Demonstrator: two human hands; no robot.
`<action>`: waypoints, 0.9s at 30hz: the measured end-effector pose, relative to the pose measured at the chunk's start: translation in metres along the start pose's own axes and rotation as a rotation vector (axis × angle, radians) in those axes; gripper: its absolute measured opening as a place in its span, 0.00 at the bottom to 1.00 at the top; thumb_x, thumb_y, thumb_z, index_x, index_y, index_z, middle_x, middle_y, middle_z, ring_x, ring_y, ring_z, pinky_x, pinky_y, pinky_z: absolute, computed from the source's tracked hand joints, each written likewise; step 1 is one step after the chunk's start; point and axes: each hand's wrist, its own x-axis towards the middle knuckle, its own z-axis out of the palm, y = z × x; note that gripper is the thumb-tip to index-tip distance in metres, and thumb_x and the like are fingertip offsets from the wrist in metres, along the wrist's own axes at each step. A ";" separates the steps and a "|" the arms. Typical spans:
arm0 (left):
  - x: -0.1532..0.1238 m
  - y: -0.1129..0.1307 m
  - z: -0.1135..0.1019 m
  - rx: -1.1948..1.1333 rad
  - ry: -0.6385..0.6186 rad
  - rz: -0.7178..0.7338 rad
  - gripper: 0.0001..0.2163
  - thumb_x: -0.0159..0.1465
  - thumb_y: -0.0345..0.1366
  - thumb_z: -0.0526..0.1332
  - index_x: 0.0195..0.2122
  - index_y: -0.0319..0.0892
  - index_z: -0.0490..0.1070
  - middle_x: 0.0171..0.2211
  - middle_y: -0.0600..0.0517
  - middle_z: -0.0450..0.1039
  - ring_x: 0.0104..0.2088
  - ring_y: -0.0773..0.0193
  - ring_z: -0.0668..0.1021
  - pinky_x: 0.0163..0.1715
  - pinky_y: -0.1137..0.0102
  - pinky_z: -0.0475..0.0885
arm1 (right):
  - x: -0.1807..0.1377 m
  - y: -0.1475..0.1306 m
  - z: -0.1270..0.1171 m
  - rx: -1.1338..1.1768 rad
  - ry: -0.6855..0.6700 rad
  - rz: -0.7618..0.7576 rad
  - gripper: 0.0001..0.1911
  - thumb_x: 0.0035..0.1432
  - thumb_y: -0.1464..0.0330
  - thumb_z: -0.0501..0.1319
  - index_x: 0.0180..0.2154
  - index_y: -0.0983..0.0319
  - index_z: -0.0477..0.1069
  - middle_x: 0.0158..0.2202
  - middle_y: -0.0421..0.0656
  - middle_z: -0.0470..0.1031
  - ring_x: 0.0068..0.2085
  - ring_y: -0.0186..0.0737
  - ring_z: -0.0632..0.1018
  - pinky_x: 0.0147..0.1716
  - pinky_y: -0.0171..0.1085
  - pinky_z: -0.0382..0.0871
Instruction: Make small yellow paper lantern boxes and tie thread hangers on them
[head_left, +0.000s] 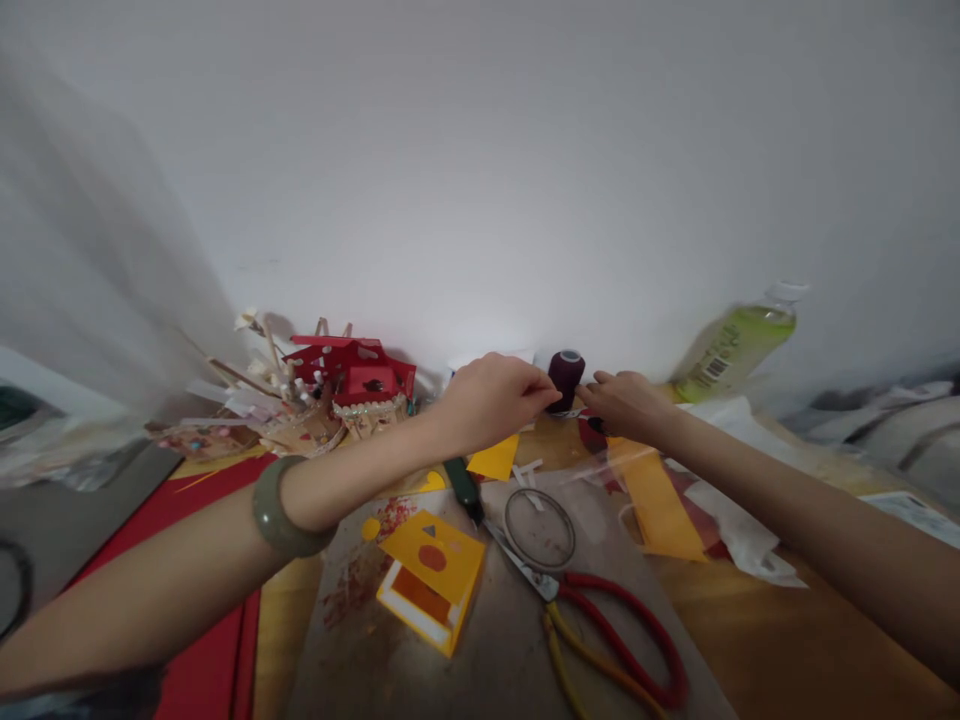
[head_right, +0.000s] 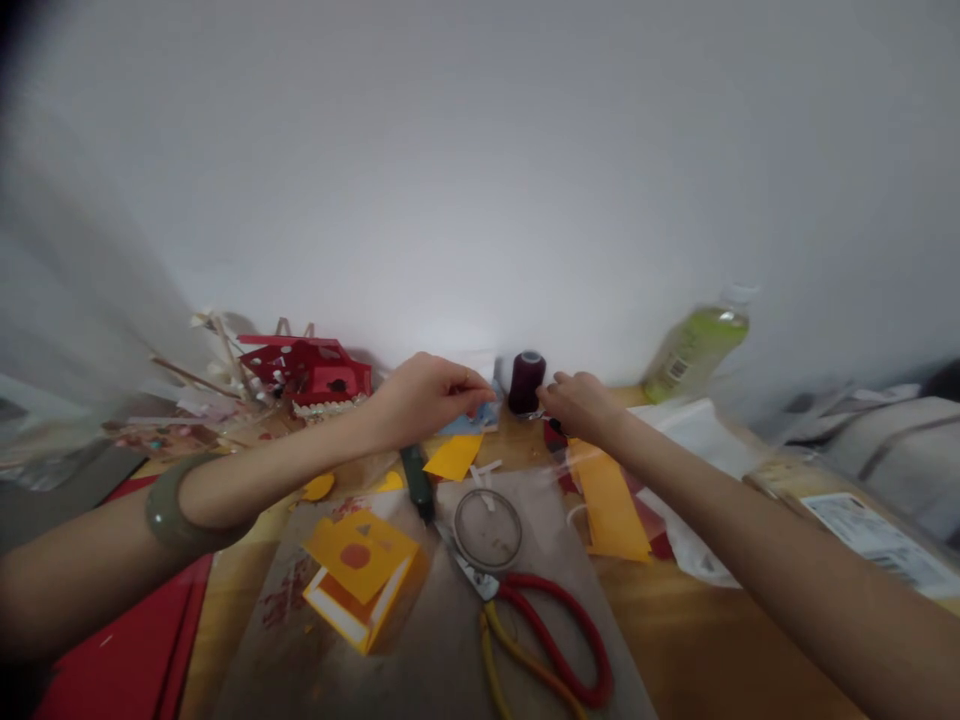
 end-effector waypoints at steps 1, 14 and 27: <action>0.000 0.001 0.000 0.009 -0.003 -0.003 0.12 0.61 0.37 0.56 0.33 0.43 0.79 0.24 0.53 0.77 0.23 0.69 0.69 0.24 0.72 0.58 | 0.001 0.000 0.000 0.000 -0.001 -0.001 0.12 0.61 0.64 0.57 0.43 0.65 0.69 0.40 0.43 0.73 0.40 0.38 0.75 0.37 0.42 0.72; 0.005 0.003 -0.003 0.007 -0.009 -0.021 0.11 0.61 0.37 0.57 0.32 0.43 0.79 0.24 0.53 0.77 0.23 0.68 0.70 0.24 0.72 0.60 | 0.009 -0.003 0.006 0.061 -0.063 0.060 0.14 0.62 0.63 0.57 0.46 0.65 0.68 0.42 0.44 0.73 0.40 0.38 0.75 0.37 0.42 0.72; -0.012 0.011 -0.041 -0.107 0.118 0.003 0.11 0.60 0.36 0.58 0.31 0.38 0.79 0.15 0.55 0.68 0.18 0.71 0.68 0.24 0.73 0.60 | 0.006 -0.012 -0.042 0.230 -0.278 0.063 0.17 0.59 0.59 0.58 0.46 0.63 0.68 0.41 0.44 0.74 0.37 0.38 0.76 0.35 0.41 0.72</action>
